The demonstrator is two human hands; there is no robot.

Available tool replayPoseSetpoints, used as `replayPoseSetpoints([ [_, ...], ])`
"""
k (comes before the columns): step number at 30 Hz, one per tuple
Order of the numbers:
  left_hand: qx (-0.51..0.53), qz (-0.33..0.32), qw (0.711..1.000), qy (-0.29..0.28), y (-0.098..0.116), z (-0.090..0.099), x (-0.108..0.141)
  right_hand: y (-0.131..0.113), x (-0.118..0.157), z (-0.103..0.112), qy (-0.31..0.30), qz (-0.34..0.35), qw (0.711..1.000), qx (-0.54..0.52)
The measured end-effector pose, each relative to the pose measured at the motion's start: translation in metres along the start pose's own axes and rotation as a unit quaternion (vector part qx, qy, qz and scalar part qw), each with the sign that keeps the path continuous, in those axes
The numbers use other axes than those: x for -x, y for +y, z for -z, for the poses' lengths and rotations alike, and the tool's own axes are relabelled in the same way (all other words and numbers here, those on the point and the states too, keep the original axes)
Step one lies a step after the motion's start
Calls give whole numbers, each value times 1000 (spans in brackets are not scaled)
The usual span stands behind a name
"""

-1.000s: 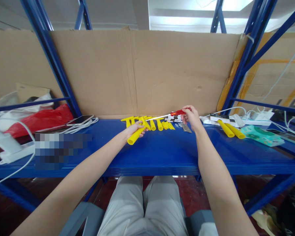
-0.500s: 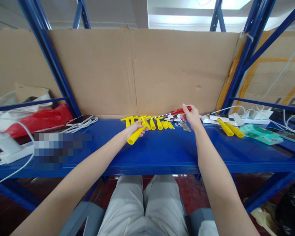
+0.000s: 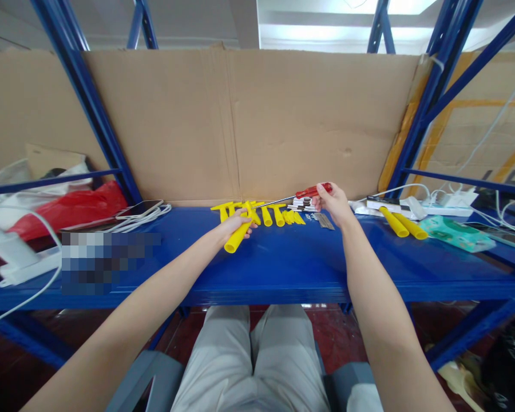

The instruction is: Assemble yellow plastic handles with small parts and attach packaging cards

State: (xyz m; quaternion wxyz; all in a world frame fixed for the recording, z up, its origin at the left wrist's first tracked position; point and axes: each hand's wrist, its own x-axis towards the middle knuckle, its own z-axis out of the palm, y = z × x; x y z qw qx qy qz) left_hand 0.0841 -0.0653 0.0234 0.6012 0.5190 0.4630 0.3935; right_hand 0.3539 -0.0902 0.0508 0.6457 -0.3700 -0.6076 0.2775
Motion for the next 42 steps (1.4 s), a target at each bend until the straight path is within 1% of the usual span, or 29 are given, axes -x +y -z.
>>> replayPoseSetpoints([
  [3, -20, -14, 1000, -1, -1, -3, 2, 2, -2, 2, 59, 14, 998, 20],
  [6, -40, -24, 999, 0, -3, -4, 3, 5, -5, 3, 97, 4, 995, 31],
  [13, -75, -36, 997, -1, -6, -3, 0, 4, -4, -3, 135, -21, 991, 10],
  [20, -91, -38, 995, 14, -3, -5, 3, 1, -2, -8, 183, -84, 980, 2],
  [30, -95, -45, 994, 21, -1, -7, 6, -5, 0, -13, 215, -153, 964, 26],
  [35, -99, -45, 994, 23, 0, -8, 8, -6, 2, -14, 229, -151, 960, 51],
  [42, -104, -51, 993, 26, 0, -7, 8, -6, 3, -14, 231, -155, 957, 77],
])
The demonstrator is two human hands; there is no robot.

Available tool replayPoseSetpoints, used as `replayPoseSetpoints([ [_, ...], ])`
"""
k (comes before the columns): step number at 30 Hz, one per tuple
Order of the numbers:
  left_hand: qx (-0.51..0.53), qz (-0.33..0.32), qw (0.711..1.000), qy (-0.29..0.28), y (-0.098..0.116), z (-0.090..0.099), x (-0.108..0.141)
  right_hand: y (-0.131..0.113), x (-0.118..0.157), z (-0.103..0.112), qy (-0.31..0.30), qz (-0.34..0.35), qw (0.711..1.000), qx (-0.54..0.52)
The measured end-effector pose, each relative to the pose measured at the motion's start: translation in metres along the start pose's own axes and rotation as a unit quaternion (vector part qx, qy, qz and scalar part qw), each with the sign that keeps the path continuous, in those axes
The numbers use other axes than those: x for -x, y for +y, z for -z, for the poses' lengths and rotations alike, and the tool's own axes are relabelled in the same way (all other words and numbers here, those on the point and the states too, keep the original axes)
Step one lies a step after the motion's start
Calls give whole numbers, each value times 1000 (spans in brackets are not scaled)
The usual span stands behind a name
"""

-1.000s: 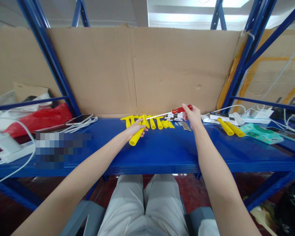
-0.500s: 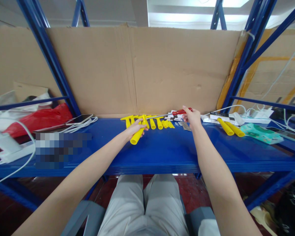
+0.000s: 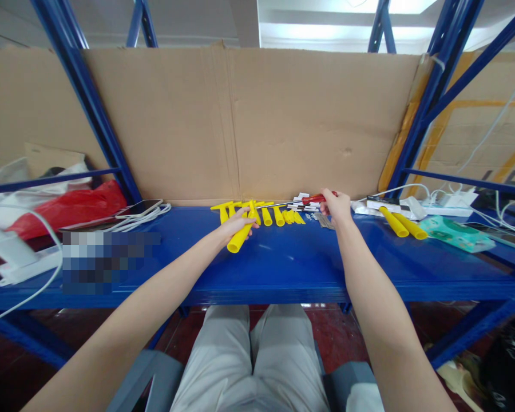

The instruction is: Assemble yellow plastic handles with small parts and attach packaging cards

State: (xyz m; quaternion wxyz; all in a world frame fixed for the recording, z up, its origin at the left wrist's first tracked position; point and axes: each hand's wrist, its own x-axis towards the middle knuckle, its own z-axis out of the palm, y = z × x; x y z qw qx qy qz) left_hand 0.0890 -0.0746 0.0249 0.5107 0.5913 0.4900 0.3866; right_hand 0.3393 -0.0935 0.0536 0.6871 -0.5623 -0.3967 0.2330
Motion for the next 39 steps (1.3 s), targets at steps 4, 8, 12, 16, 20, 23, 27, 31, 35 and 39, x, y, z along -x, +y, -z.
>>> replayPoseSetpoints([
  [4, -6, -5, 1000, -1, -1, 1, -1, 0, 0, 0, 5, -3, 1000, 4],
  [8, -17, -8, 1000, 4, -2, 1, -2, 1, -1, 0, 9, -6, 1000, 8],
  [12, -17, -8, 1000, 10, -1, 0, 0, 2, -2, 0, 17, -8, 1000, 17],
  [16, -7, -9, 1000, 10, 0, -1, 1, 5, -5, 2, 24, 6, 999, 31],
  [20, -7, -10, 1000, 8, 0, 0, 0, 8, -8, 3, 29, 27, 998, 46],
  [23, -11, -6, 1000, 5, -1, 1, -1, 8, -9, 3, 17, 23, 999, 32],
  [27, -8, -5, 1000, 4, -2, 1, -2, 5, -9, 6, -41, 3, 999, 4],
  [31, -5, -1, 1000, 4, -2, 2, -2, 1, -7, 8, -103, -4, 994, -31],
  [35, 4, 3, 1000, 0, -1, 2, -1, -2, -5, 8, -118, 29, 991, -53],
  [39, 9, 2, 1000, -4, 0, 2, 0, 0, -6, 8, -103, 77, 991, -42],
])
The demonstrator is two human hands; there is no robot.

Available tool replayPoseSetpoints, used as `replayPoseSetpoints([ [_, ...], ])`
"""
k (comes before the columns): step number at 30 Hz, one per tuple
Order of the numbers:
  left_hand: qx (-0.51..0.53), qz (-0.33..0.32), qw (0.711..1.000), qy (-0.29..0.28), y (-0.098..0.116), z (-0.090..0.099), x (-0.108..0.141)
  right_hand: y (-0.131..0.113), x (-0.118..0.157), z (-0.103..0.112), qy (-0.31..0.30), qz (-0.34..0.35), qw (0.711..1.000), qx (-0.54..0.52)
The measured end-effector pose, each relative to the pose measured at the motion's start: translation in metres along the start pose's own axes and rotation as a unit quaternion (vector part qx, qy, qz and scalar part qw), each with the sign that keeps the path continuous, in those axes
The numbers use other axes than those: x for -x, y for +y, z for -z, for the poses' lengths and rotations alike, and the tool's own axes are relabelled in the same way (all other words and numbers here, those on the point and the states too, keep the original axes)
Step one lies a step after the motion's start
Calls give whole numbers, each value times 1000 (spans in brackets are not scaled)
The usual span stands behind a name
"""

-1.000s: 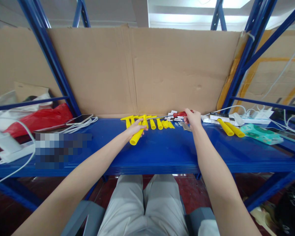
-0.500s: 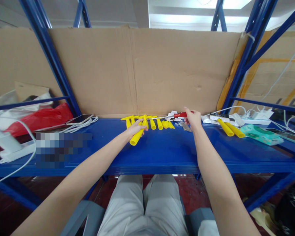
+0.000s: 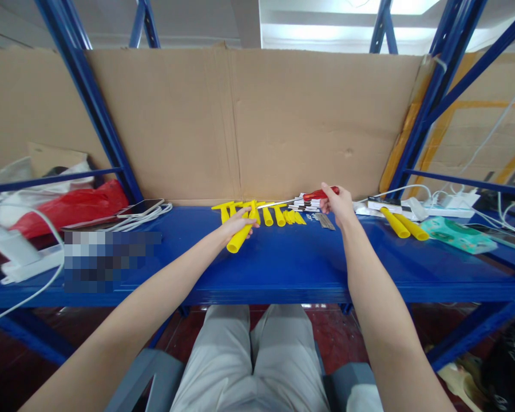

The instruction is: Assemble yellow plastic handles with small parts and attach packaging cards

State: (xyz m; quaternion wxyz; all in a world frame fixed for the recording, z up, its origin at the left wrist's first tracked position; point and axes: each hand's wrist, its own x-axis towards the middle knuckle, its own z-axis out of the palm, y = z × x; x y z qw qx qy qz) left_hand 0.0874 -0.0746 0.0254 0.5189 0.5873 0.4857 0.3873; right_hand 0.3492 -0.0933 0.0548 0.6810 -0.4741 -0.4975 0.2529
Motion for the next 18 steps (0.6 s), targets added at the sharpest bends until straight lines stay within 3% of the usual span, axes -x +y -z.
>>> replayPoseSetpoints([
  [7, 14, -5, 1000, -16, -2, 0, -3, 3, -3, 1, 48, -1, 999, 16],
  [18, 50, 13, 999, -17, -4, 2, -10, -9, 7, -5, -26, -6, 999, -42],
])
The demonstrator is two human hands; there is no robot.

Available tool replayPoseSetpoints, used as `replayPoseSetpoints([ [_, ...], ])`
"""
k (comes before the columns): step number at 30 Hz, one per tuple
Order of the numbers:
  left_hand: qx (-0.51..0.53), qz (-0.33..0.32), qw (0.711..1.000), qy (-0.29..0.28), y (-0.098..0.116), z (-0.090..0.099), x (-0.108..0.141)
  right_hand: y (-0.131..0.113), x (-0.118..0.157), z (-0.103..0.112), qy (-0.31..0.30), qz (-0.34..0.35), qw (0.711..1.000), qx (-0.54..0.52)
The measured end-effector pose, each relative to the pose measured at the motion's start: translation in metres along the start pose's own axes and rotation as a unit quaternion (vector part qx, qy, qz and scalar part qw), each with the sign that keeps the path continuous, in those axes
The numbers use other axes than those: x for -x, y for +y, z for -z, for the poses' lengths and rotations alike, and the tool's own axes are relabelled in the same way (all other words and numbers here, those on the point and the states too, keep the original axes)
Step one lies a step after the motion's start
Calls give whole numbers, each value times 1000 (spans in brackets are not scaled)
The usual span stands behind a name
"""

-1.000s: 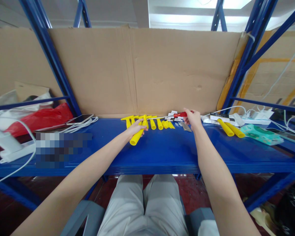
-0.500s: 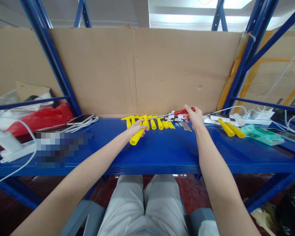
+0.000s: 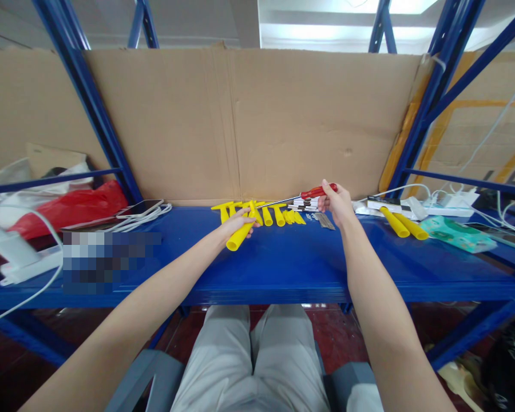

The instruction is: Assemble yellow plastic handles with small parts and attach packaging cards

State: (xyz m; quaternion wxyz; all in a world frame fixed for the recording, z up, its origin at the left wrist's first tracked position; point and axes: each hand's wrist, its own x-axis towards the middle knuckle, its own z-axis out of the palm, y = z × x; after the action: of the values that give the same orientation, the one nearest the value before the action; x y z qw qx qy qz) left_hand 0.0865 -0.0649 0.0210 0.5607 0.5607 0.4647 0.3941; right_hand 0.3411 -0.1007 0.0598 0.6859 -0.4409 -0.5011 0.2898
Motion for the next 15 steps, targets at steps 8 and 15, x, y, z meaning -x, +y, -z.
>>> replayPoseSetpoints([
  [8, -2, 4, 1000, 1, -1, 1, -2, 5, -3, 2, 5, 24, 1000, -9],
  [15, -6, -5, 1000, 5, 0, -1, 1, 6, -4, 1, 26, 32, 999, 1],
])
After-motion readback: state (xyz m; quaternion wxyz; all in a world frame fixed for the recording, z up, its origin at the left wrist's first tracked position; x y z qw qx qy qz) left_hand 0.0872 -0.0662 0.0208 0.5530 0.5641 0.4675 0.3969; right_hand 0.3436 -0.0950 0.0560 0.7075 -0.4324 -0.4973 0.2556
